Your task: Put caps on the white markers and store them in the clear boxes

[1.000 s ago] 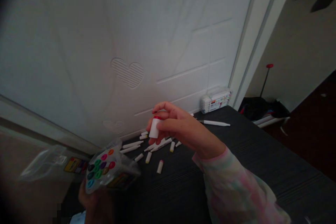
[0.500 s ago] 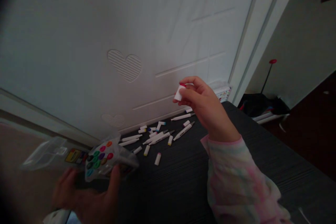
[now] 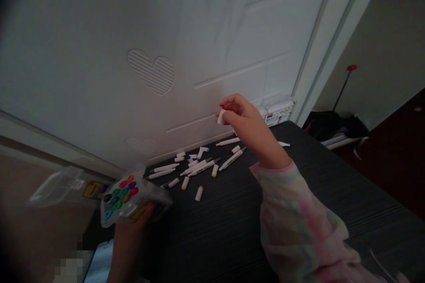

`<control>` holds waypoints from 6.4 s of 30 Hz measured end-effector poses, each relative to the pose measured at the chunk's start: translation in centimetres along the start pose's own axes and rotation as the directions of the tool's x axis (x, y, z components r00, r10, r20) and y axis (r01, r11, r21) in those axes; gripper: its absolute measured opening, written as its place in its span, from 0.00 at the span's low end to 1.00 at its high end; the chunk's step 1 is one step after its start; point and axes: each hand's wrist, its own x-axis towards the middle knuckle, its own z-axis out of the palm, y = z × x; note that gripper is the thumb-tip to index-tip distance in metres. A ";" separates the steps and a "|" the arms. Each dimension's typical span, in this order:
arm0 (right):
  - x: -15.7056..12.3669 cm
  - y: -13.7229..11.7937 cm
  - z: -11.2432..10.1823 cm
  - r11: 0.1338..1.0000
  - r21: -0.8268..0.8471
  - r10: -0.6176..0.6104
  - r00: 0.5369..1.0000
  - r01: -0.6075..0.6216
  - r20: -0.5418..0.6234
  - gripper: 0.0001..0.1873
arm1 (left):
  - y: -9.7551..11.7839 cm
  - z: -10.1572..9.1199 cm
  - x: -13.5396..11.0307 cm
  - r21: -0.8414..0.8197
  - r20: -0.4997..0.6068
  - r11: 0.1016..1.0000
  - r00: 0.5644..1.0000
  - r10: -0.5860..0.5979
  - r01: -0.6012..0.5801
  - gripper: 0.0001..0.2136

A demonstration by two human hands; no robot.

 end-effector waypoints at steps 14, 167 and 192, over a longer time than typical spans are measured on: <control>2.6 5.4 -0.5 0.804 -0.578 0.179 0.984 -0.139 0.012 0.06 | -1.5 -0.6 0.0 0.012 -0.182 1.000 0.983 0.024 -0.022 0.18; -11.1 10.2 3.2 0.421 0.444 0.760 0.575 -0.791 0.304 0.06 | -0.8 5.7 -3.1 -0.205 0.898 0.608 0.394 -0.194 0.767 0.15; -11.1 10.3 3.1 0.538 0.448 0.670 0.685 -0.714 0.287 0.05 | -0.8 5.4 -2.7 -0.068 0.928 0.737 0.314 -0.201 0.673 0.22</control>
